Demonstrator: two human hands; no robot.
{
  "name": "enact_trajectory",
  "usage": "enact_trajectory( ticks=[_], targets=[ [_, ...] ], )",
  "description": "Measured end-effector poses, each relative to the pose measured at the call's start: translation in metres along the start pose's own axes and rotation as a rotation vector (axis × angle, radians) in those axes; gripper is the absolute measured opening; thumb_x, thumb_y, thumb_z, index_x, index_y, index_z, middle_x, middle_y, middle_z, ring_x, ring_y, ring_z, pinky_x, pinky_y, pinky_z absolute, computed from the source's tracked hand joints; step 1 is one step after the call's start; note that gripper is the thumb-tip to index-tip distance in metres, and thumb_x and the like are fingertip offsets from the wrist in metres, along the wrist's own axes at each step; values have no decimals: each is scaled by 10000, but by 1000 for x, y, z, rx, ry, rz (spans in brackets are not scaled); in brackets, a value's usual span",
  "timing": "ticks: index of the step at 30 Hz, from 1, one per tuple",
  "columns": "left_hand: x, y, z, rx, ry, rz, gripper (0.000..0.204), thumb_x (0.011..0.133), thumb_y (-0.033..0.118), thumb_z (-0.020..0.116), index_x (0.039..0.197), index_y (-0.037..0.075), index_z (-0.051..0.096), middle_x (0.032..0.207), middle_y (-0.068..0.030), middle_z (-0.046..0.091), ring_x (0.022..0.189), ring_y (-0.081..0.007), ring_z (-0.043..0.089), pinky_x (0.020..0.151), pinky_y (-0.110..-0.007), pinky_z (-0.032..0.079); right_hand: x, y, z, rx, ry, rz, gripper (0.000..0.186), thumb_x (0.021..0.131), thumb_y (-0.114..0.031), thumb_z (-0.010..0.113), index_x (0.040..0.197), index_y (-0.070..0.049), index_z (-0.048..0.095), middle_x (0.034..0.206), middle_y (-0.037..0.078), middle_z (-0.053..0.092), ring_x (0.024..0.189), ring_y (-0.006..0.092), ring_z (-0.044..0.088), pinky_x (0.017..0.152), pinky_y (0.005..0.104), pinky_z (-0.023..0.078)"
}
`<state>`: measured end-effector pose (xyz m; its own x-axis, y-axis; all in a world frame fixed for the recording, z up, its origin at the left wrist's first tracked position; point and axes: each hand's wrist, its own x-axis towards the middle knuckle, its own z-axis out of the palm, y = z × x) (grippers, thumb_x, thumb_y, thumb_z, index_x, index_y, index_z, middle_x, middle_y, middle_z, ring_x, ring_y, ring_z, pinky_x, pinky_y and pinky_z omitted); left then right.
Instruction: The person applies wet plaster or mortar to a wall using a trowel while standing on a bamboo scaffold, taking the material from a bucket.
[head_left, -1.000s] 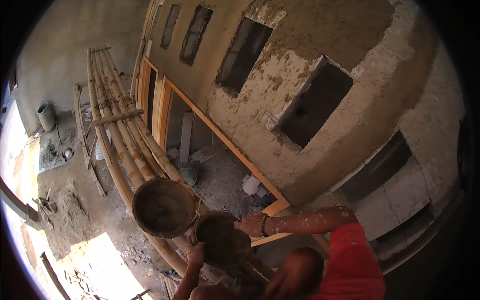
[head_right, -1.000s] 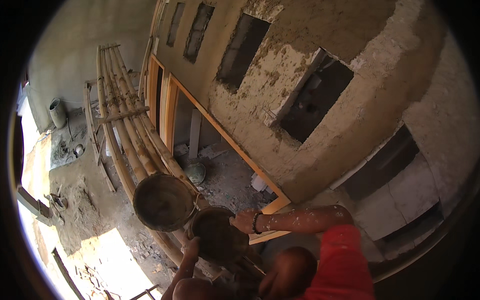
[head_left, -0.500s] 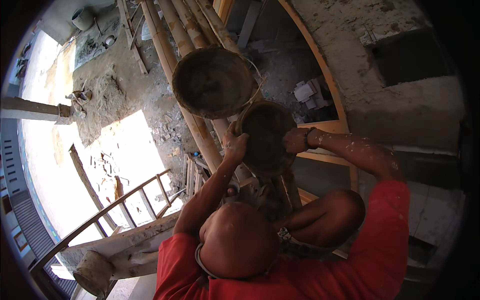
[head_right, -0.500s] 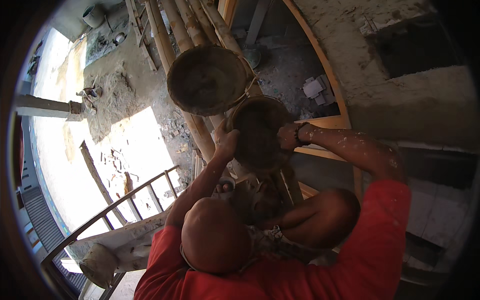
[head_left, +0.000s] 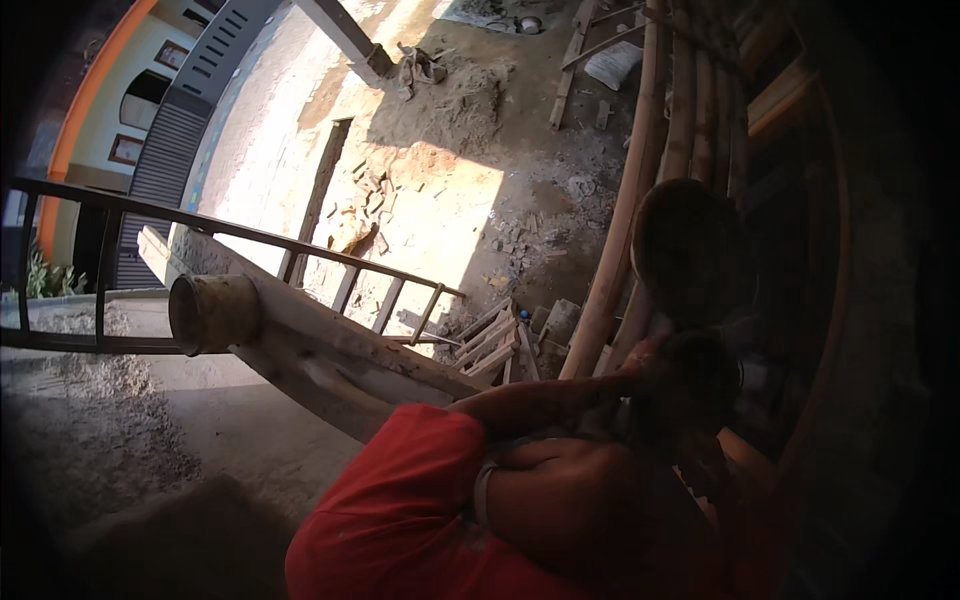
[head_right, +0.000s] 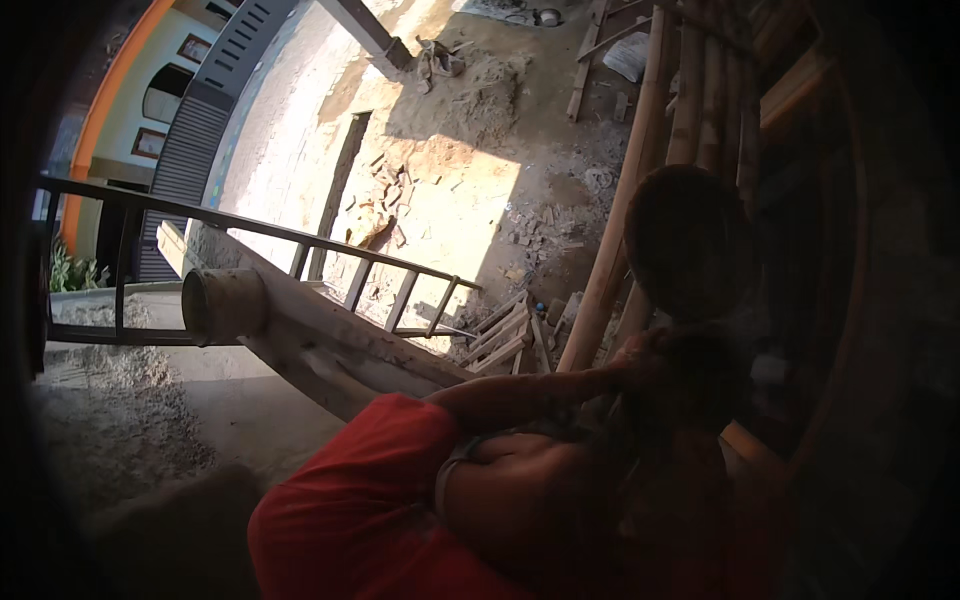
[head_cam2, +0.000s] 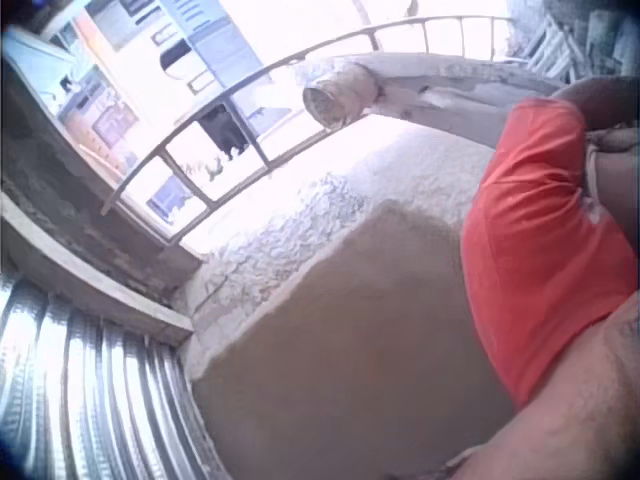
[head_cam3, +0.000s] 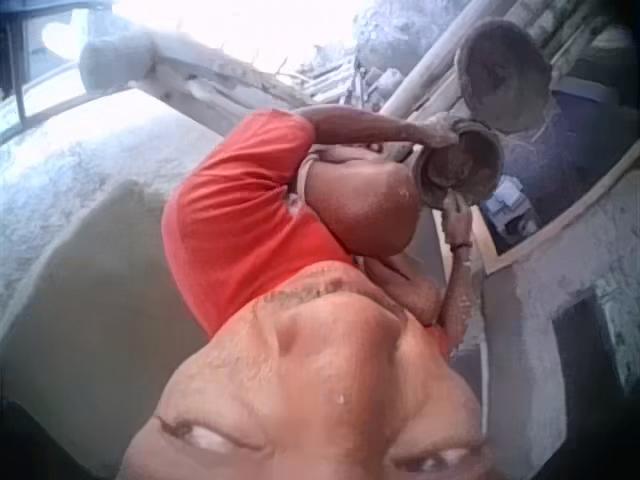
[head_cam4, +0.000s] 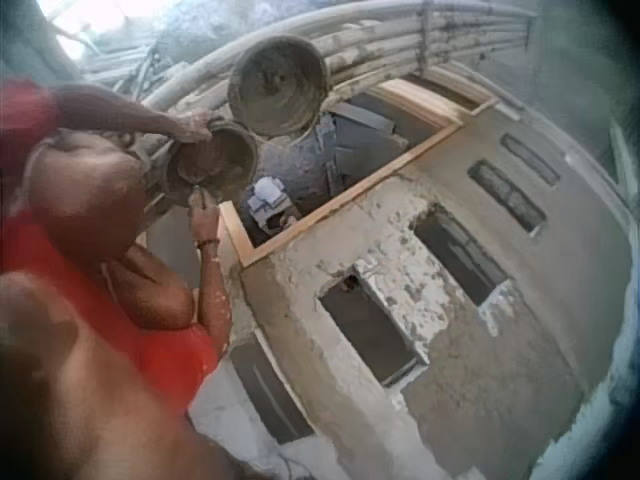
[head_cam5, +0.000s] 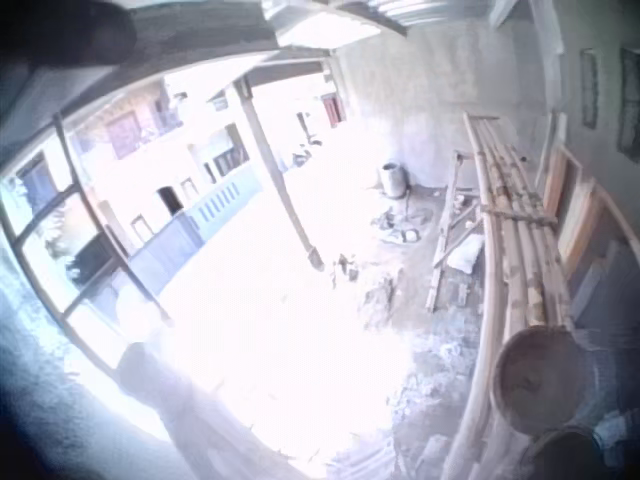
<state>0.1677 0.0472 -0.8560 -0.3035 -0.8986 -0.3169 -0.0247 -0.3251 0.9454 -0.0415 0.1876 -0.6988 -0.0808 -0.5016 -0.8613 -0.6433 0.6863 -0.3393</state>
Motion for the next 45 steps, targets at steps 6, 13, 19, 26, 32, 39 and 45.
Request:
enact_trajectory(
  ticks=[6,13,19,26,32,39,45],
  targets=[
    [-33,55,-26,65,-157,-143,620,752,102,562,1354,241,511,1301,-141,551,1245,-310,498,1066,-386,387,4,-53,-28,-873,230,-213,452,949,-379,475,1311,-114,525,1195,189,613,1025,412,596,846,495,480],
    [-6,-7,20,109,23,157,512,782,101,510,1293,108,537,1193,-177,615,1134,-335,576,982,-408,456,40,-89,-12,-1121,167,-306,419,940,-351,482,1275,-107,541,1134,196,632,989,412,609,821,502,486],
    [5,-15,32,90,20,-27,494,758,83,481,1248,89,548,1176,-188,598,1134,-351,557,999,-406,440,20,-90,-17,-1063,78,-411,401,933,-334,488,1255,-102,548,1100,197,642,978,410,614,814,501,488],
    [3,-34,42,153,139,132,430,790,114,485,1212,59,554,1164,-194,611,1129,-345,566,951,-428,473,10,-92,-21,-1156,185,-367,363,917,-292,509,1214,-90,567,1065,197,646,950,385,627,784,484,500],
    [1,-16,21,122,-83,96,451,770,86,478,1210,62,571,1181,-186,615,1116,-345,573,962,-407,464,84,-45,-24,-1356,314,-261,320,897,-242,534,1166,-77,590,1039,197,644,917,350,644,744,457,518],
    [3,-23,24,171,18,61,366,750,86,552,1110,47,600,1104,-189,636,1076,-368,595,898,-418,502,2,-140,-26,-1298,274,-241,340,882,-246,557,1169,-65,588,1006,227,646,842,382,634,706,462,514],
    [-6,0,16,50,28,-124,405,737,71,549,1140,50,585,1146,-184,618,1118,-369,568,945,-430,473,109,-46,-35,-1445,362,-221,183,890,-125,524,1024,-48,622,877,188,665,822,386,662,702,494,538]
  ],
)
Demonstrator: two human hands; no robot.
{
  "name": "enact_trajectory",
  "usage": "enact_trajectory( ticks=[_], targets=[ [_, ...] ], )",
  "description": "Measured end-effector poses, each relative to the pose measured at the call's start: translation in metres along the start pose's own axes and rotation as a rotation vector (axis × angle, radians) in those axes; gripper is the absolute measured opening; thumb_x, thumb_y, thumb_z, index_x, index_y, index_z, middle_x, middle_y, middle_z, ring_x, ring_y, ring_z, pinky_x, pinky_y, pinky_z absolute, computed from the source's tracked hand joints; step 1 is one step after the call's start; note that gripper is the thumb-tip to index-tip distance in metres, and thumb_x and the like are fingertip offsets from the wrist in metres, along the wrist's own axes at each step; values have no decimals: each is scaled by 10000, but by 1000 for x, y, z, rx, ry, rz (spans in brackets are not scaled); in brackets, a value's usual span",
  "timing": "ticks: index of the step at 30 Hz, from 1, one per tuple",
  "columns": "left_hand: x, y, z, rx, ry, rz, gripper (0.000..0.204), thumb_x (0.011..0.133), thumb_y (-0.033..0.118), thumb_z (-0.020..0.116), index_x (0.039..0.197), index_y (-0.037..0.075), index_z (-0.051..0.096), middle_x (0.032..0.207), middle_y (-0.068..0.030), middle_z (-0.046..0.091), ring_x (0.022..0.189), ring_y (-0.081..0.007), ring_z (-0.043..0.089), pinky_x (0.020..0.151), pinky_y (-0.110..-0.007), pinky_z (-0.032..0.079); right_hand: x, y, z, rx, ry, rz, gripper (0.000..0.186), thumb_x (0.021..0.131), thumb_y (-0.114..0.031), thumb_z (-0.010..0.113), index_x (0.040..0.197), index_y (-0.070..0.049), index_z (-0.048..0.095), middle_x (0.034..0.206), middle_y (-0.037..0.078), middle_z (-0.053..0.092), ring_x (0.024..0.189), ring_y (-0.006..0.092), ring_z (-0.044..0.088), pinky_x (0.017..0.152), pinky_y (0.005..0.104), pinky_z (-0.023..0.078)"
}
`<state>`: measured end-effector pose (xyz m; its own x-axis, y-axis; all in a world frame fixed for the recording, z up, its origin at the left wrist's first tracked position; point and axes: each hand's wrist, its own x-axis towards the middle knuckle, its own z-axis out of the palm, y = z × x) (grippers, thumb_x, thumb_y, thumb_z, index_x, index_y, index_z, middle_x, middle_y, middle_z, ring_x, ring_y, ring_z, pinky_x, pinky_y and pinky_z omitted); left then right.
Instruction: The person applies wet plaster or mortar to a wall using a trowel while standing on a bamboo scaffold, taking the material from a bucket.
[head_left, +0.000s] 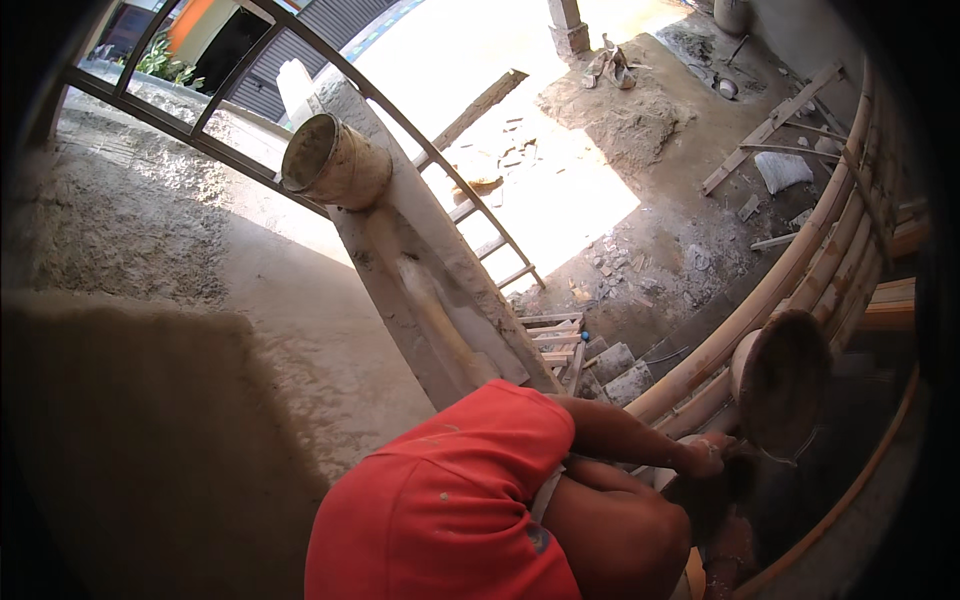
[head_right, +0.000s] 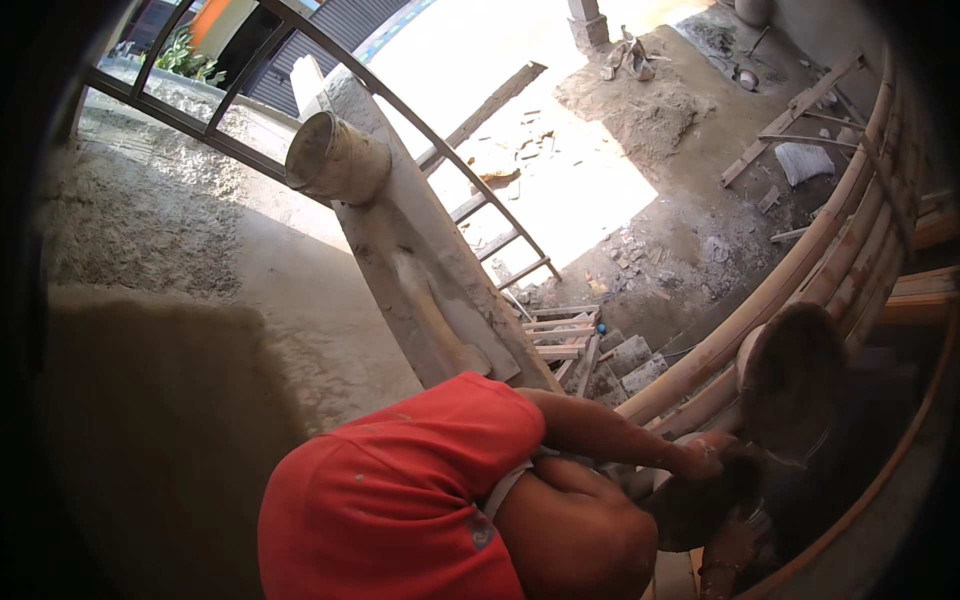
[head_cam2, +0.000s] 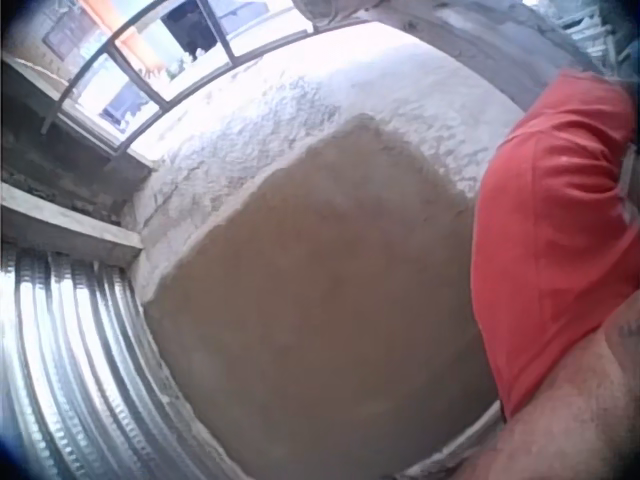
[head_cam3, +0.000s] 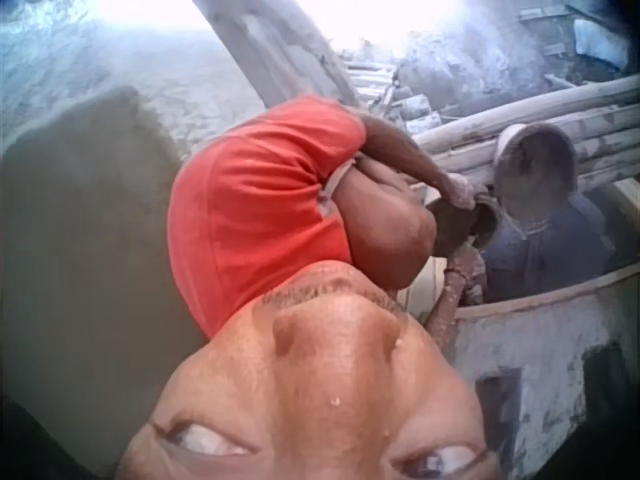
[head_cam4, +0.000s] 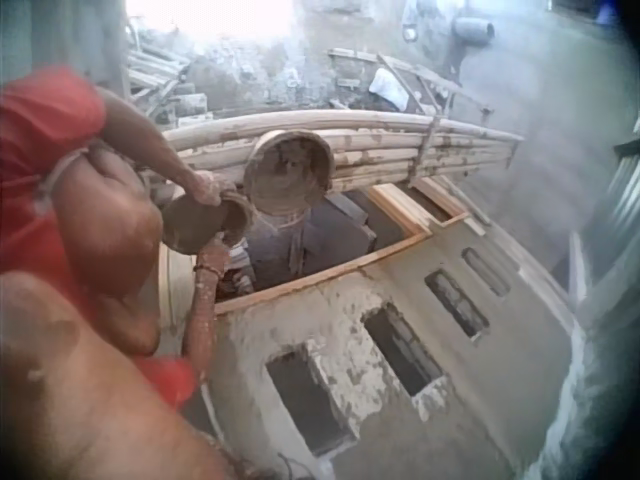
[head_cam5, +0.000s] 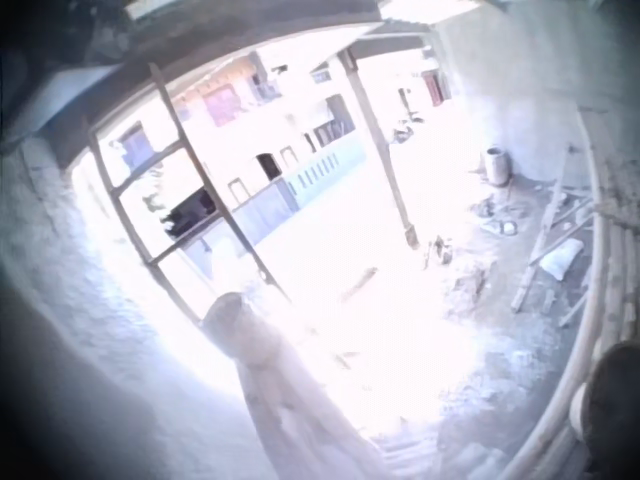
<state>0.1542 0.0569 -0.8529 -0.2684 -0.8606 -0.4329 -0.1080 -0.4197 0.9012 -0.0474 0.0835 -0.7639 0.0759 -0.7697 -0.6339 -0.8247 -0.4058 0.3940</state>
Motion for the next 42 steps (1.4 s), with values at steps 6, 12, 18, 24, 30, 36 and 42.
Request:
enact_trajectory(
  ticks=[6,12,18,24,30,36,42],
  targets=[
    [-5,11,-10,-39,17,-22,461,734,54,541,1194,74,575,1136,-174,623,1128,-369,560,953,-431,473,-1,-6,-24,108,-63,-274,158,830,-127,553,908,-29,649,799,223,658,790,414,653,659,461,534],
    [-4,7,0,-13,29,-61,438,722,54,546,1156,88,593,1106,-173,634,1102,-367,577,924,-437,485,-20,-10,-25,440,-212,-347,222,860,-210,559,994,-55,644,876,233,655,823,417,640,680,479,517],
    [-15,-1,-8,-59,73,-32,405,715,57,542,1113,93,606,1073,-171,643,1072,-371,590,885,-441,493,-14,-27,-16,908,-302,-382,295,891,-293,565,1081,-80,639,953,244,653,855,421,627,700,497,501],
    [-11,9,-8,-14,1,-43,440,700,83,559,1138,51,582,1077,-210,632,1073,-378,585,922,-435,468,-56,-34,-84,968,-157,-109,278,865,-245,570,1061,-53,617,898,235,647,849,406,640,707,473,506],
    [10,-6,-37,-121,-22,65,531,684,60,589,1203,-47,556,1007,-205,667,952,-266,645,861,-340,499,-52,-6,-92,410,25,25,328,872,-159,536,1187,-69,532,944,231,627,892,405,636,762,495,510],
    [-3,16,-11,-112,-94,20,493,679,68,589,1159,-41,570,978,-213,662,916,-314,641,839,-357,489,-59,-40,-20,395,-46,-43,302,887,-122,487,1181,-67,536,936,216,636,862,374,664,745,468,544],
    [-12,23,-27,26,-70,61,609,674,94,609,1257,-60,526,1097,-233,640,1027,-296,619,908,-349,475,-94,-25,-73,532,-221,-97,282,871,-206,544,1134,-105,565,935,216,652,881,375,665,758,478,542]
  ],
)
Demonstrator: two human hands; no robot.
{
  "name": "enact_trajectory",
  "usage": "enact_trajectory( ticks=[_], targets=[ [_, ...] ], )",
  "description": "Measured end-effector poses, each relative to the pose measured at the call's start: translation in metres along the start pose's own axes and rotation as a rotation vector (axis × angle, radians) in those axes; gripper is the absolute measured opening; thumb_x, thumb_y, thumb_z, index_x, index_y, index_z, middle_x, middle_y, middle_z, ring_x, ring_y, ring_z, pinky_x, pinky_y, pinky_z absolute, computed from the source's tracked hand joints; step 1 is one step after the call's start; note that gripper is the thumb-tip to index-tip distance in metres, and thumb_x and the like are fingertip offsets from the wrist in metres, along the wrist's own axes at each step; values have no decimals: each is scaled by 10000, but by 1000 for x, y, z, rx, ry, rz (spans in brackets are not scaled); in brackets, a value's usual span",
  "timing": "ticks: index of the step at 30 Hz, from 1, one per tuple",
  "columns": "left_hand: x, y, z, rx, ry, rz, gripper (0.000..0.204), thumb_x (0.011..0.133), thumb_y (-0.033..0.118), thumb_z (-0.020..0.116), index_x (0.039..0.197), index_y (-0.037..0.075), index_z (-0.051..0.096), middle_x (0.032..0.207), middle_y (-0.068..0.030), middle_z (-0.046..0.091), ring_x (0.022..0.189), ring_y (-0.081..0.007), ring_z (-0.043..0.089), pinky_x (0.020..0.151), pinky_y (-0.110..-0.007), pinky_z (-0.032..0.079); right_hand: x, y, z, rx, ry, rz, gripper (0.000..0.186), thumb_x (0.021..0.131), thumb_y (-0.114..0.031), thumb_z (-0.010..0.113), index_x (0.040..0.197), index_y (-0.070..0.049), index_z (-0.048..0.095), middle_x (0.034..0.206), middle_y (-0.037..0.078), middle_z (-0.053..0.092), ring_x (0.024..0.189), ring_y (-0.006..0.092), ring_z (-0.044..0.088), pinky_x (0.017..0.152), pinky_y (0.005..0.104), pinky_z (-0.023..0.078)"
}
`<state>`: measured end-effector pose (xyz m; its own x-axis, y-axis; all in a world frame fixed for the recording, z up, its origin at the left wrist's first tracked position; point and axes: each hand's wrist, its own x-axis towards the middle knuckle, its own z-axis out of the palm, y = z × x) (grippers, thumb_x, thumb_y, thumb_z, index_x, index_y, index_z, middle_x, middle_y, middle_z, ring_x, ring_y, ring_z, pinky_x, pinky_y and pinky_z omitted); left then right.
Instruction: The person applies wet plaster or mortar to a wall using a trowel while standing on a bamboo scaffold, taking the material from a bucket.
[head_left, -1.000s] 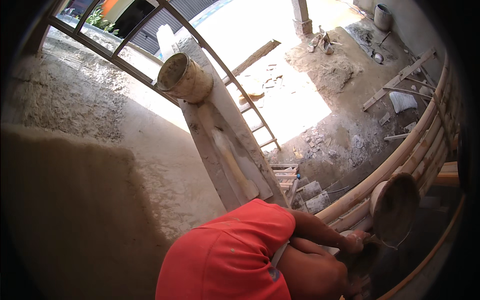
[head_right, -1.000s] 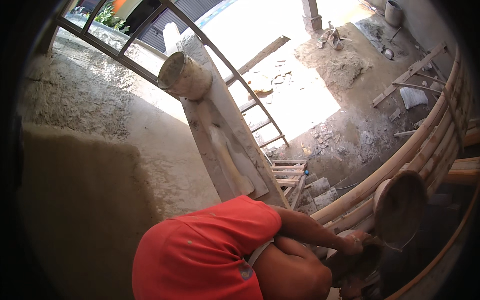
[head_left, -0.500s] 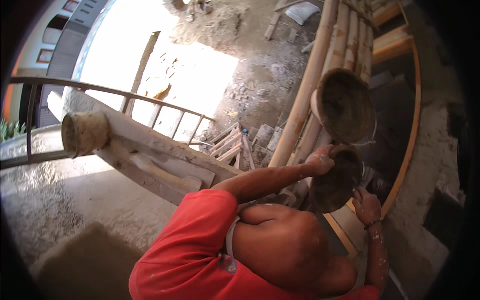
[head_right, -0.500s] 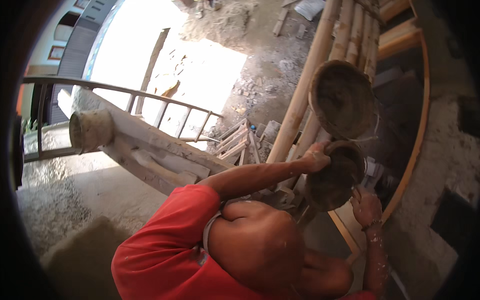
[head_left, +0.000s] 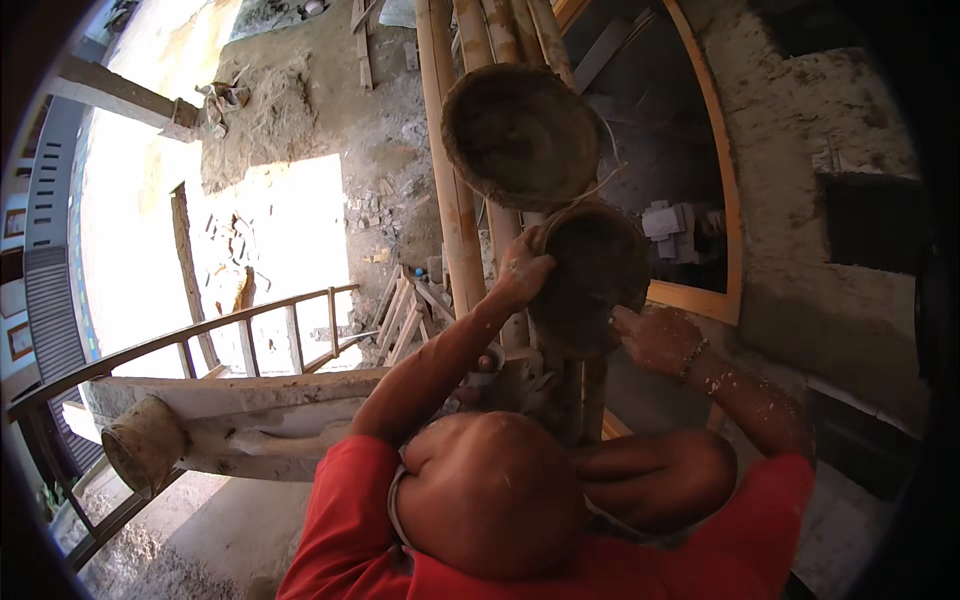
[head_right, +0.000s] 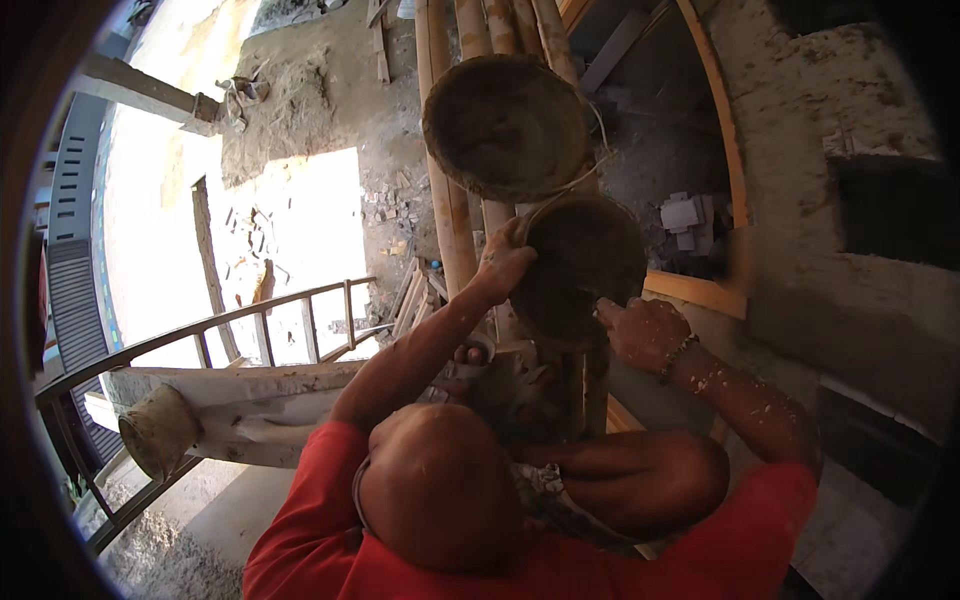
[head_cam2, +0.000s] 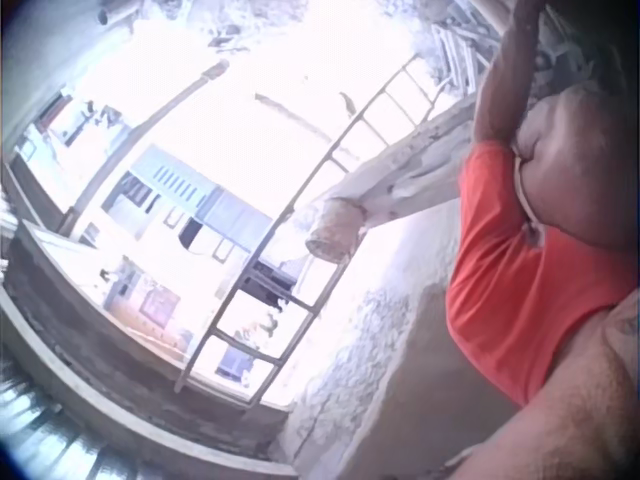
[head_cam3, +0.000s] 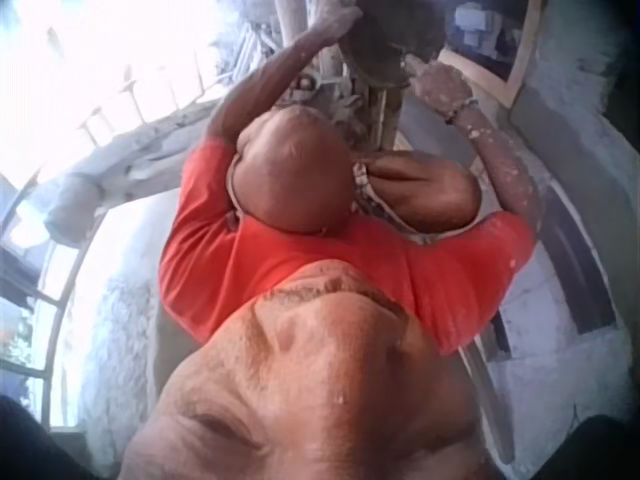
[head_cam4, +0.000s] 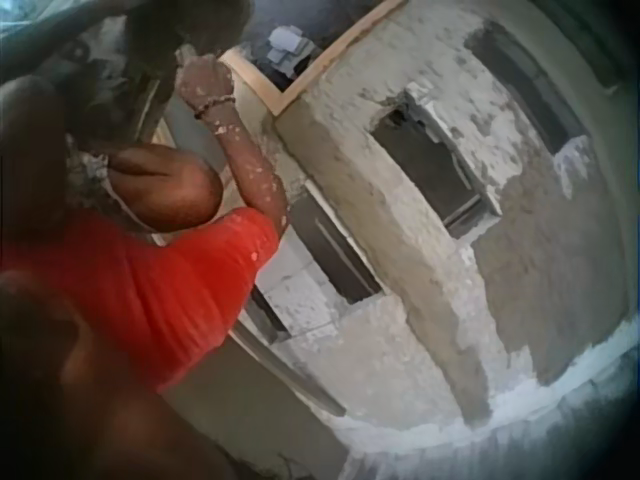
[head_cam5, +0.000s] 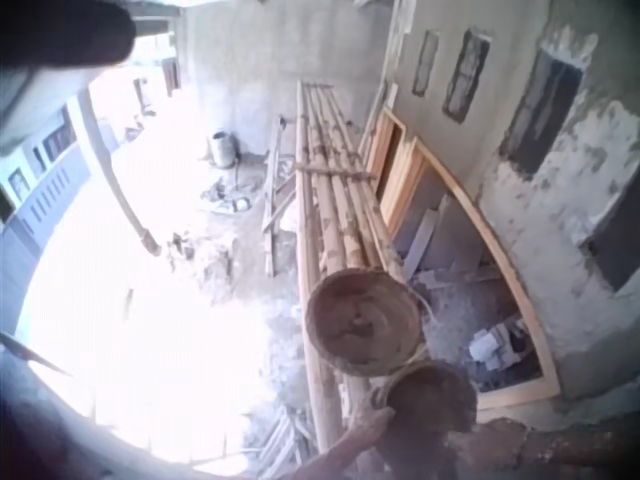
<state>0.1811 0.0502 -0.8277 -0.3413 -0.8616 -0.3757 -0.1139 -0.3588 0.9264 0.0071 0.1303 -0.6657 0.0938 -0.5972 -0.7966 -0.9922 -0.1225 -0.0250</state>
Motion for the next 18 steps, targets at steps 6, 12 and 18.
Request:
enact_trajectory(
  ticks=[6,12,18],
  targets=[
    [8,-14,11,-76,-43,-33,574,666,134,594,1206,-57,553,1041,-253,650,1048,-346,606,930,-385,457,46,32,39,-112,49,97,298,863,-245,565,1127,-111,594,925,205,664,890,374,667,778,480,539],
    [10,-18,14,96,75,98,575,659,161,594,1187,-62,539,1055,-284,633,1012,-421,607,896,-418,467,19,38,-2,-197,298,139,292,909,-172,462,1179,-137,569,871,172,658,835,357,665,739,491,536],
    [14,-16,17,-285,-19,89,508,677,96,590,1163,-51,554,992,-260,644,979,-389,621,862,-408,473,55,26,-20,-328,251,217,257,906,-163,505,1130,-71,590,957,176,661,951,345,662,736,425,564]
  ],
)
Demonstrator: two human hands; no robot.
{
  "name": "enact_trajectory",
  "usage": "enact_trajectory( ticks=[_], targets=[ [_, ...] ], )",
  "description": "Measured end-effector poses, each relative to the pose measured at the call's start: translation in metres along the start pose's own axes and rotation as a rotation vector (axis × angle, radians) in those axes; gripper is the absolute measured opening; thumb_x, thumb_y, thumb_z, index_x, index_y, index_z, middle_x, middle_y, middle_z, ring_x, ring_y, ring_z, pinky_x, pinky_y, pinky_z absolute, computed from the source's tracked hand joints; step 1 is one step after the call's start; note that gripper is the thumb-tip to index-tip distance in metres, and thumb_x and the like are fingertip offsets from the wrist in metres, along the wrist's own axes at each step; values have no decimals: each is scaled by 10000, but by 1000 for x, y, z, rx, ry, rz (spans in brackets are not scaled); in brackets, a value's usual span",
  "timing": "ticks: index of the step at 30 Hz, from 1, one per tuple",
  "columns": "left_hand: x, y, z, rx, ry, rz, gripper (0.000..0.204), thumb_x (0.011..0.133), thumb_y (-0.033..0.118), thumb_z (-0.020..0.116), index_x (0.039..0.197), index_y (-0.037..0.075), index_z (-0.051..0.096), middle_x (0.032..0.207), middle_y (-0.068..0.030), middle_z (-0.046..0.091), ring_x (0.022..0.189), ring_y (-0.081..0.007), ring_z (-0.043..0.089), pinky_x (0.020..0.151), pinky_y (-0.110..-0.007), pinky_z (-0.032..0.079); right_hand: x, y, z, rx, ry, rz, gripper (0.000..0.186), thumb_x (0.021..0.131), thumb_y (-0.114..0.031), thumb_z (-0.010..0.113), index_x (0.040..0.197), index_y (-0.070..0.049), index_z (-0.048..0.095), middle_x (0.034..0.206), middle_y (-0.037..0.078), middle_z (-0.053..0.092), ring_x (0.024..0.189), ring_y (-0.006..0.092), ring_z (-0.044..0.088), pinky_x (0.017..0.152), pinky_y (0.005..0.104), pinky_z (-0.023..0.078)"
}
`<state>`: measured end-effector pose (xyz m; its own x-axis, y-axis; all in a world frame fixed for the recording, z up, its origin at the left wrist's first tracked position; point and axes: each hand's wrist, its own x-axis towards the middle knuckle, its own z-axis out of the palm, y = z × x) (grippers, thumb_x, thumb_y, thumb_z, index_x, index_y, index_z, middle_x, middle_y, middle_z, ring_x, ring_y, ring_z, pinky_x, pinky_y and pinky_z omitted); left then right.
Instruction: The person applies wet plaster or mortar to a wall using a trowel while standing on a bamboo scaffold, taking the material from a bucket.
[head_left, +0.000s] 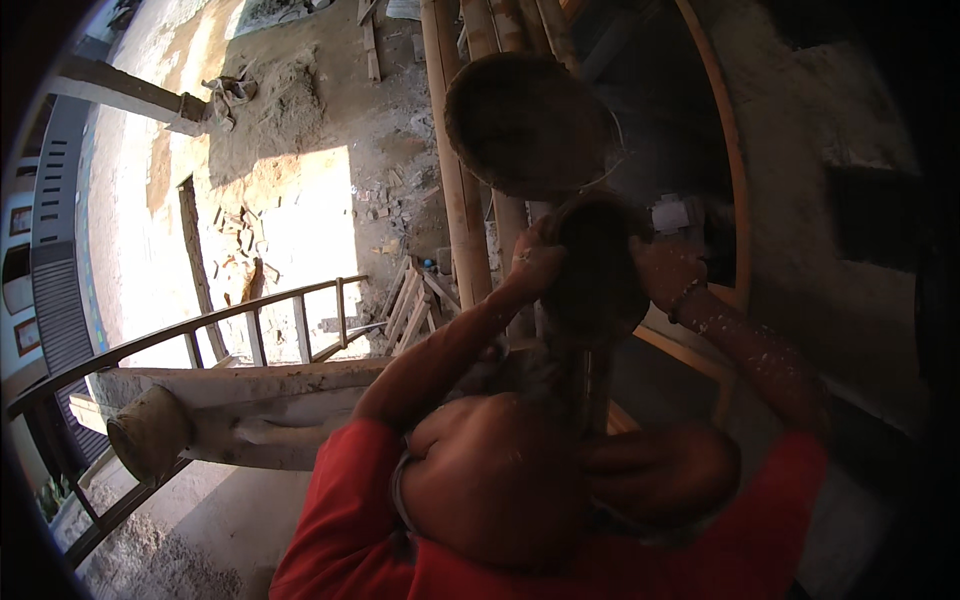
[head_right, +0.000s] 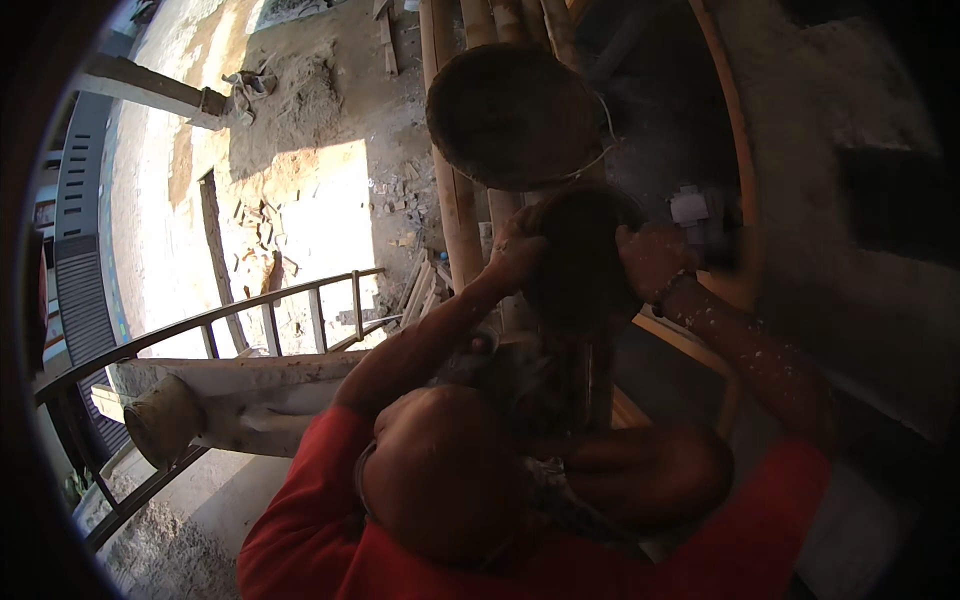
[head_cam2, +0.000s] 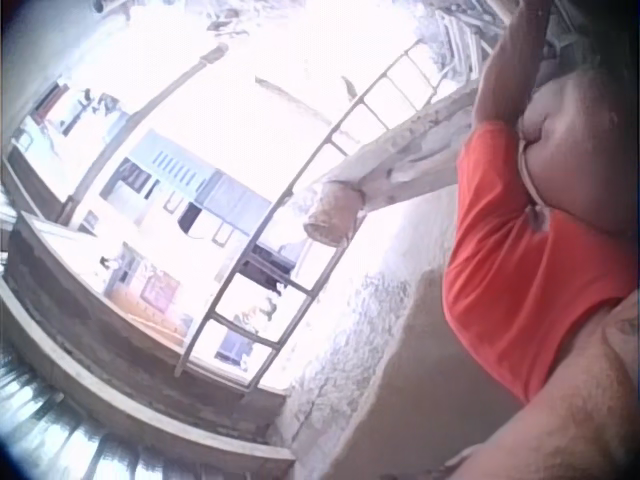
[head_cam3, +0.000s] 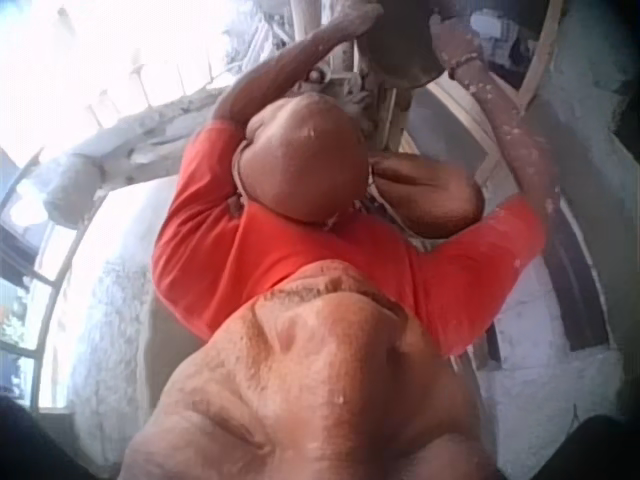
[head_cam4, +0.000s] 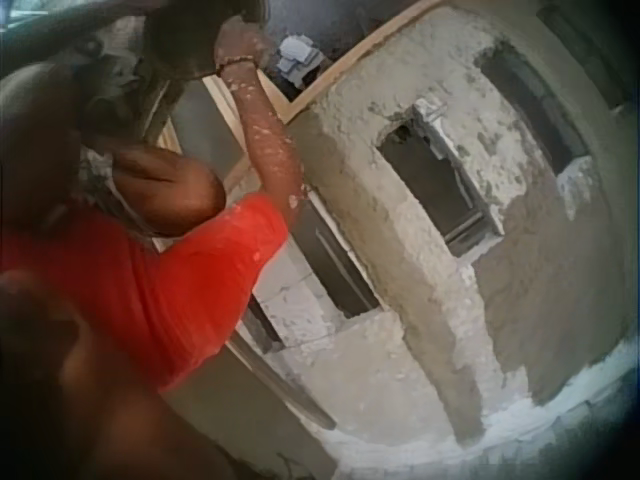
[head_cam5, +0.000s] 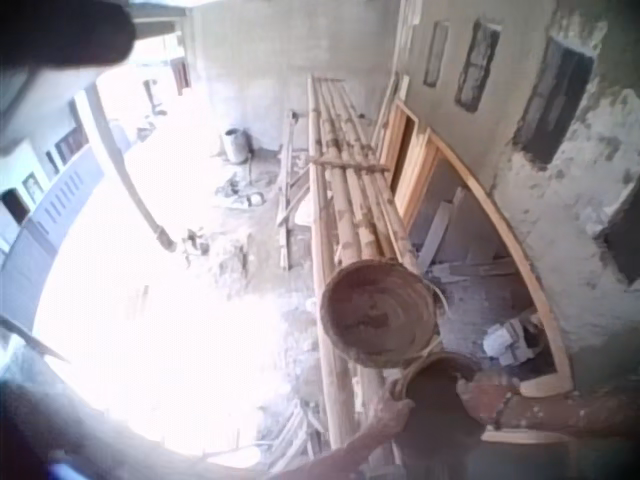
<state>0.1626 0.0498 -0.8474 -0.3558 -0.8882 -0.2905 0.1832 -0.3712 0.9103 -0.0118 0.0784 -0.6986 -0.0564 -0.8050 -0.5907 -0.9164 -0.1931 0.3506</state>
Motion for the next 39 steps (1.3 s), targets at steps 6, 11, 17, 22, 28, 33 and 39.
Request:
enact_trajectory(
  ticks=[6,11,17,22,28,33,39],
  targets=[
    [1,-18,-5,244,71,-62,496,700,97,589,1183,-15,571,1063,-214,650,1062,-356,607,907,-387,463,39,-5,49,-27,-169,-253,223,819,-135,585,1023,-48,603,956,196,658,904,364,660,781,460,540],
    [-9,-10,-5,219,85,-227,570,721,109,576,1282,27,515,1217,-218,581,1189,-369,518,1016,-413,415,49,8,81,42,-288,-494,332,798,-278,575,1033,-58,655,982,225,646,856,421,633,776,474,514],
    [-11,-10,1,214,140,-251,539,689,67,577,1227,60,565,1195,-179,604,1181,-348,529,995,-412,436,29,-12,71,511,-528,-416,361,831,-229,587,1119,-12,602,833,173,655,729,362,634,662,439,530],
    [-21,7,-10,174,108,-226,471,707,49,561,1175,88,593,1117,-165,637,1091,-352,587,910,-430,492,-3,-41,-3,768,-479,-206,290,809,-115,583,1074,2,607,741,181,639,652,357,626,582,426,523],
    [-13,-6,-4,226,152,-226,438,712,35,554,1142,100,603,1081,-156,646,1055,-351,606,855,-435,523,-27,-2,-33,164,-14,-238,364,955,-347,459,1124,-78,636,924,271,659,851,410,657,683,507,510],
    [-16,-9,-9,181,177,-215,462,706,40,562,1162,106,598,1091,-165,640,1072,-354,597,869,-435,513,21,-8,59,-62,84,-353,350,899,-217,545,1206,-49,563,839,219,669,818,351,671,707,450,522],
    [-14,5,-1,233,151,-206,464,707,47,574,1167,106,597,1090,-160,643,1077,-352,593,892,-435,498,5,-8,119,-239,-178,-498,404,903,-327,528,1203,-58,565,890,220,673,885,398,656,709,490,532]
  ],
)
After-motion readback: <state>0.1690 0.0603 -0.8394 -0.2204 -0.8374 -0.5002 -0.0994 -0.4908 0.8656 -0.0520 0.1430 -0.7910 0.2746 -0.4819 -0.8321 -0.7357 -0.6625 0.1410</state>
